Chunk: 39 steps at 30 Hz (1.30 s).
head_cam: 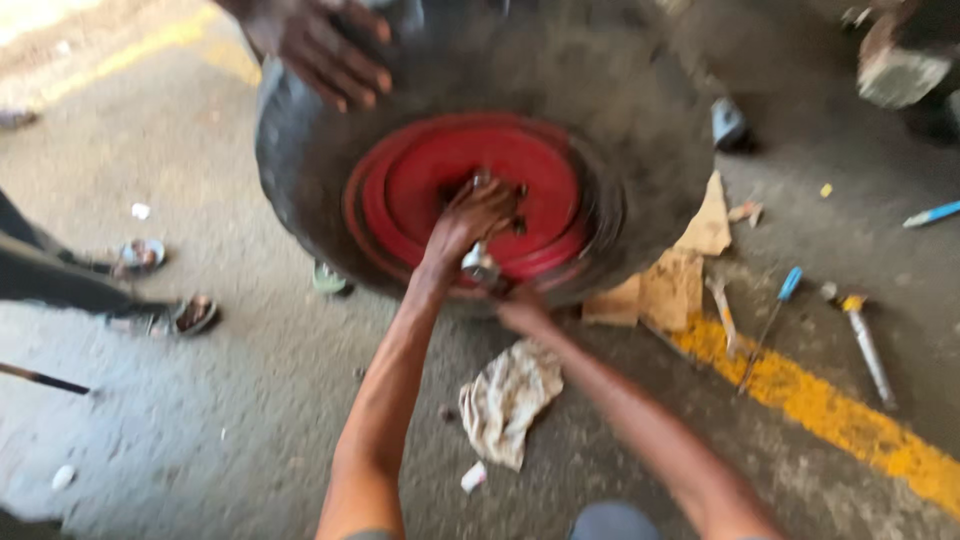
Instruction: The person kneels on the floor to repair a large tractor tire with a red rim. They use a rag to wipe the rim and then use a wrench to tighten the central nut while another person holds the tire steady.
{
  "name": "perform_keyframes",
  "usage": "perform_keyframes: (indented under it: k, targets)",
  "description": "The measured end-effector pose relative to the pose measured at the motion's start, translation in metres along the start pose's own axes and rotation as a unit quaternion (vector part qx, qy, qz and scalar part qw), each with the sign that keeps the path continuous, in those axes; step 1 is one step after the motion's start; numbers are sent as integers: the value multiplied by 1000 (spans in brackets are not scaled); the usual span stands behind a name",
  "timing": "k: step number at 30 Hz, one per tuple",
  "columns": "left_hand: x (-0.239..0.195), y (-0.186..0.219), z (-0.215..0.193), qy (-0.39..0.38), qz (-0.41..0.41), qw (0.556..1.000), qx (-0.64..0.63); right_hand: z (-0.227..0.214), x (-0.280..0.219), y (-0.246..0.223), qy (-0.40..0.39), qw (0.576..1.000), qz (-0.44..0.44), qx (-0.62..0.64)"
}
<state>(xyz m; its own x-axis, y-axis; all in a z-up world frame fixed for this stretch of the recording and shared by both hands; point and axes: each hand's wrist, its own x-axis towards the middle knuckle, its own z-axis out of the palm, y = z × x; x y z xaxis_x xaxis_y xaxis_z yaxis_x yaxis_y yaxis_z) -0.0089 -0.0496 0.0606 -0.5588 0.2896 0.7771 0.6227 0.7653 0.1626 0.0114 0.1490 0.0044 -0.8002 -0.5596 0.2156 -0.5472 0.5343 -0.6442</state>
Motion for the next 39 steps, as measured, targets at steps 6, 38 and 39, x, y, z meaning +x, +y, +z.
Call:
perform_keyframes:
  k: [6, 38, 39]
  targets:
    - [10, 5, -9, 0, -45, 999, -20, -88, 19, -37, -121, 946, -49, -296]
    - [-6, -25, 64, 8, -174, 948, -267, -36, -23, -16, 101, 991, -14, -82]
    - [-7, -22, 66, 42, -218, 907, -357, -36, -26, -15, 65, 995, -14, -79]
